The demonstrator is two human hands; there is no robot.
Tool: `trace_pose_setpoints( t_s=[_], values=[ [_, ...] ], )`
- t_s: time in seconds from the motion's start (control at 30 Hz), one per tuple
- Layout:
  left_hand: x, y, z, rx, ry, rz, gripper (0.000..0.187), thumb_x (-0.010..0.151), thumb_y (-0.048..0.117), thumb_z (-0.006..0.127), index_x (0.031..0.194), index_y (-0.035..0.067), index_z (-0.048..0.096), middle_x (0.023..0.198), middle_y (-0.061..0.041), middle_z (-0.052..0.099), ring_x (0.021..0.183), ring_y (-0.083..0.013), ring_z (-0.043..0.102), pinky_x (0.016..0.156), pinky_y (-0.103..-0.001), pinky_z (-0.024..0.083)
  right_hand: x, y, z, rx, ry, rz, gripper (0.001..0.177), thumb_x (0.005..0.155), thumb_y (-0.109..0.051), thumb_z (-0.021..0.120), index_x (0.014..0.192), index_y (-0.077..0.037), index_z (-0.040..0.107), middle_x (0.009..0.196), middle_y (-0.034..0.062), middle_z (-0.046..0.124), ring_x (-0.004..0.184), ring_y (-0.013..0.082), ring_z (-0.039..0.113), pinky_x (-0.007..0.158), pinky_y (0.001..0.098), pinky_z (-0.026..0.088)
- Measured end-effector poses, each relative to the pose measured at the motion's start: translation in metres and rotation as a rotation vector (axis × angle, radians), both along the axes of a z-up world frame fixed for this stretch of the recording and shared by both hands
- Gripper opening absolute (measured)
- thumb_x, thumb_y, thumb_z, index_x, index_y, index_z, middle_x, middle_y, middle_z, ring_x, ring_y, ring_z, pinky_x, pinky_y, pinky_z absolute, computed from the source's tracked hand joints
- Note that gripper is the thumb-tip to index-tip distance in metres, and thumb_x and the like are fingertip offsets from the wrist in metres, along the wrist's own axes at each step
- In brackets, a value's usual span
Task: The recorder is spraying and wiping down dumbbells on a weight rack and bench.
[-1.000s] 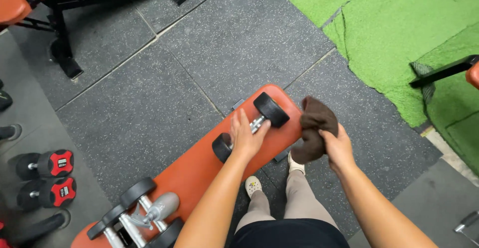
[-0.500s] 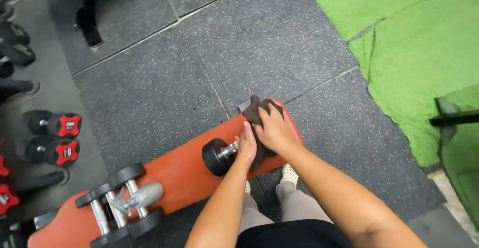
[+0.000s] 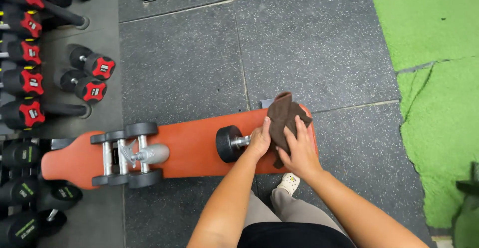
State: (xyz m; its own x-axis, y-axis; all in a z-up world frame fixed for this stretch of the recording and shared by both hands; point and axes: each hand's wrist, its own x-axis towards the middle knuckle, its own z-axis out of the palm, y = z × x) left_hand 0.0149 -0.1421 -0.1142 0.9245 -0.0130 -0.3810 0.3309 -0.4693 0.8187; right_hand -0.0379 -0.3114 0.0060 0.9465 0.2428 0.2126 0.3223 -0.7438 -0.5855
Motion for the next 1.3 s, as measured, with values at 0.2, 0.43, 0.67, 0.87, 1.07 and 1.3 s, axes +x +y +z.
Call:
trace_pose_setpoints(
  t_s=[0.2, 0.43, 0.67, 0.87, 1.07, 1.3],
  values=[
    [0.007, -0.003, -0.005, 0.186, -0.015, -0.096, 0.107, 0.096, 0.075, 0.002, 0.093, -0.003, 0.075, 0.101, -0.032, 0.071, 0.113, -0.0499, 0.062, 0.106, -0.053, 0.04, 0.071, 0.0, -0.032, 0.16, 0.275, -0.15, 0.057, 0.087, -0.03, 0.071, 0.138, -0.006, 0.06, 0.151, 0.0325, 0.041, 0.14, 0.0499, 0.038, 0.115, 0.053, 0.033],
    [0.009, -0.007, 0.009, 0.054, 0.036, -0.036, 0.098, 0.097, 0.076, 0.008, 0.117, 0.003, 0.07, 0.116, -0.03, 0.068, 0.123, -0.0458, 0.058, 0.106, -0.05, 0.041, 0.072, -0.026, -0.066, 0.609, 0.588, -0.191, 0.041, 0.1, -0.031, 0.057, 0.131, -0.006, 0.065, 0.13, 0.0152, 0.071, 0.122, 0.0259, 0.066, 0.106, 0.0397, 0.049],
    [0.001, -0.015, 0.022, 0.178, -0.061, -0.025, 0.085, 0.097, 0.07, 0.016, 0.127, 0.011, 0.07, 0.123, -0.023, 0.071, 0.128, -0.0388, 0.058, 0.111, -0.046, 0.037, -0.031, -0.032, -0.125, 1.236, 0.582, -0.356, 0.043, 0.105, -0.023, 0.052, 0.143, -0.003, 0.052, 0.135, 0.0099, 0.063, 0.121, 0.0183, 0.059, 0.105, 0.0335, 0.046],
    [0.029, -0.047, 0.075, -0.03, 0.027, 0.179, 0.092, 0.085, 0.069, 0.061, 0.15, 0.005, 0.046, 0.147, -0.021, 0.055, 0.14, -0.0325, 0.051, 0.115, -0.041, 0.039, -0.091, -0.047, -0.044, 1.555, 0.91, -0.574, 0.042, 0.102, -0.023, 0.05, 0.139, -0.003, 0.054, 0.137, 0.0129, 0.064, 0.125, 0.0254, 0.06, 0.109, 0.0424, 0.045],
    [0.036, -0.069, 0.114, 0.285, 0.27, -0.021, 0.12, 0.067, 0.045, 0.086, 0.162, 0.011, 0.021, 0.153, -0.019, 0.048, 0.141, -0.0332, 0.048, 0.113, -0.042, 0.042, -0.077, -0.018, -0.067, 1.972, 1.083, -0.868, 0.043, 0.103, -0.034, 0.047, 0.134, -0.006, 0.057, 0.136, 0.0119, 0.066, 0.126, 0.0293, 0.06, 0.11, 0.0473, 0.045],
    [0.009, -0.054, 0.133, 0.355, 0.201, -0.06, 0.092, 0.071, 0.037, 0.078, 0.154, 0.017, 0.044, 0.141, -0.018, 0.061, 0.131, -0.0337, 0.059, 0.11, -0.043, 0.046, -0.061, 0.032, -0.079, 2.056, 1.004, -0.974, 0.047, 0.099, -0.047, 0.053, 0.132, -0.014, 0.059, 0.136, 0.0084, 0.065, 0.125, 0.0293, 0.06, 0.111, 0.0485, 0.044]
  ],
)
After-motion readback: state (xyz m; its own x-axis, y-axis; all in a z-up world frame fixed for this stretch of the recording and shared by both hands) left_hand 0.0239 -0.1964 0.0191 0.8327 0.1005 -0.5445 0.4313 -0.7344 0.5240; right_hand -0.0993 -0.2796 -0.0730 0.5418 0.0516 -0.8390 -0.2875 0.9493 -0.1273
